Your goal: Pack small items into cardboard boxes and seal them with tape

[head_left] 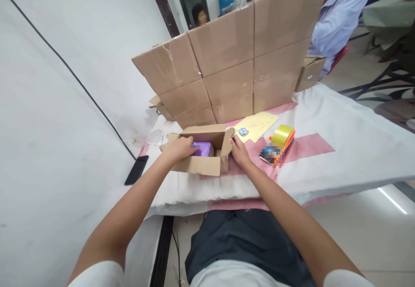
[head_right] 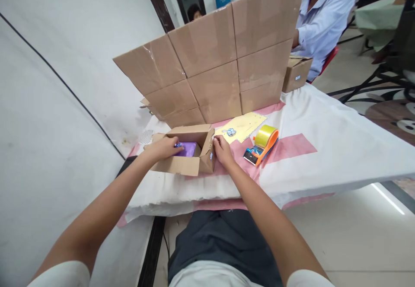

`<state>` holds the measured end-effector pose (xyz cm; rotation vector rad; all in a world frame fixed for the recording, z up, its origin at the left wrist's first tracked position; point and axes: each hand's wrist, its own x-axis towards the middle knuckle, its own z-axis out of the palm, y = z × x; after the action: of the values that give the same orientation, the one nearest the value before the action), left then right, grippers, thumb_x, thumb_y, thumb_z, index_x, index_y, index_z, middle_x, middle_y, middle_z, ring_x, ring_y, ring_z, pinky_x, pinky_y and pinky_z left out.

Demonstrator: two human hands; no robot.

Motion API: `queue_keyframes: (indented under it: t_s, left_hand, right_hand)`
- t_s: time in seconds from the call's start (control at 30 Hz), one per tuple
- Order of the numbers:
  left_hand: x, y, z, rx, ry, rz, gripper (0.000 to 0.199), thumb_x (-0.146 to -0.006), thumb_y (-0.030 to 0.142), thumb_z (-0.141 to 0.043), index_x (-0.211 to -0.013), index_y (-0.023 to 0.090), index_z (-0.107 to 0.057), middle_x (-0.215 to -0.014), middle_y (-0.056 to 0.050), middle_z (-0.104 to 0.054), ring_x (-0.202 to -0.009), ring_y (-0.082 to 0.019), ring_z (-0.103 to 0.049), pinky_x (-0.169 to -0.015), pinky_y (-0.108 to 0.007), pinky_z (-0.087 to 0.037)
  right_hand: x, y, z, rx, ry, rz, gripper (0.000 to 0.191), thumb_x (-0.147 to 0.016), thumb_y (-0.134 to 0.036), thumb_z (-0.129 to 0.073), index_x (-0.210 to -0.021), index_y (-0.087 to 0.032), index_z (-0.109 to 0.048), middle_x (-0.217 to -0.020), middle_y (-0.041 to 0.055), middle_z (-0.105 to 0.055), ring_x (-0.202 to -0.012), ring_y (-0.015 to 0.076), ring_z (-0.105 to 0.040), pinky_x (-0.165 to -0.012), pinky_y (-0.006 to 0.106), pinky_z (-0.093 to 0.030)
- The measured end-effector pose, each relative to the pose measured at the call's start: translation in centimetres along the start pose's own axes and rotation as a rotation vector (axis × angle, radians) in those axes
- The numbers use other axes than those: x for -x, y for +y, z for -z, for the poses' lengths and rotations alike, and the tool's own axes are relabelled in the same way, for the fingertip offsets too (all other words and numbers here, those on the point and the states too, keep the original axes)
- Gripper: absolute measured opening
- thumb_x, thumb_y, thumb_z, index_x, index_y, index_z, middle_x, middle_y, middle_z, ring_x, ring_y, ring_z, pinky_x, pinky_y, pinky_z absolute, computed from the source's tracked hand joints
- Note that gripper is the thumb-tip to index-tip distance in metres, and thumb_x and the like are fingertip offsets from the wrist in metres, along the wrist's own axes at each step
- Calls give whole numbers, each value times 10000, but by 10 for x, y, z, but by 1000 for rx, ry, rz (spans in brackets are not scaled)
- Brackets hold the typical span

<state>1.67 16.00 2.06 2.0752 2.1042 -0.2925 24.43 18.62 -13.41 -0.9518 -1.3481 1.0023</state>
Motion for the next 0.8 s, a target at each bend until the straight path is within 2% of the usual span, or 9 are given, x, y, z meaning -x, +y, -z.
queue_keyframes:
  t_s: [0.1,0.2,0.33,0.5,0.67,0.8]
  left_hand:
    - [-5,1,-4,-4,-107,-17,576,-778,628,-643,-1135,179,-591,-1162,-215,-711,-1030,-383,-679,-827,-411,-489]
    - [-5,0,-6,17,-147,-43,671,-714,643,-693,-1189,191,-551,-1212,-190,-698,-1052,-357,-674,-807,-375,-498]
    - [-2,-9,-8,142,-112,-73,651,-702,632,-708,-1184,225,-547,-1289,-131,-667,-1109,-311,-654,-865,-352,-504]
    - [-4,-18,-14,213,-24,-134,553,-718,602,-688,-1107,224,-582,-1179,-129,-696,-1042,-313,-667,-853,-371,-495]
    - [-8,-18,-13,138,-113,-187,550,-717,583,-677,-1123,220,-602,-1192,-143,-705,-1026,-321,-668,-810,-361,-489]
    - [-4,-14,-8,127,-132,-192,569,-697,538,-714,-1156,213,-632,-1196,-141,-717,-1017,-316,-676,-807,-348,-490]
  right_hand:
    - [1,-2,1,15,-8,2,236,-950,-438,-444,-951,-227,-548,-958,31,-629,-931,223,-581,-849,345,-440]
    - [1,-1,1,22,-18,10,236,-956,-437,-447,-972,-226,-552,-988,38,-639,-966,231,-588,-871,356,-446]
    - [1,2,-1,75,-32,78,247,-994,-426,-395,-921,-234,-532,-951,37,-640,-917,223,-574,-841,353,-451]
    - [5,1,-3,154,-47,148,300,-1023,-427,-348,-848,-243,-508,-901,48,-634,-849,224,-543,-784,358,-450]
    - [8,2,2,159,-63,103,223,-977,-405,-452,-887,-242,-575,-913,41,-677,-862,228,-560,-805,365,-469]
    - [7,0,2,209,-36,85,161,-944,-347,-483,-895,-241,-595,-897,51,-683,-903,242,-573,-841,372,-460]
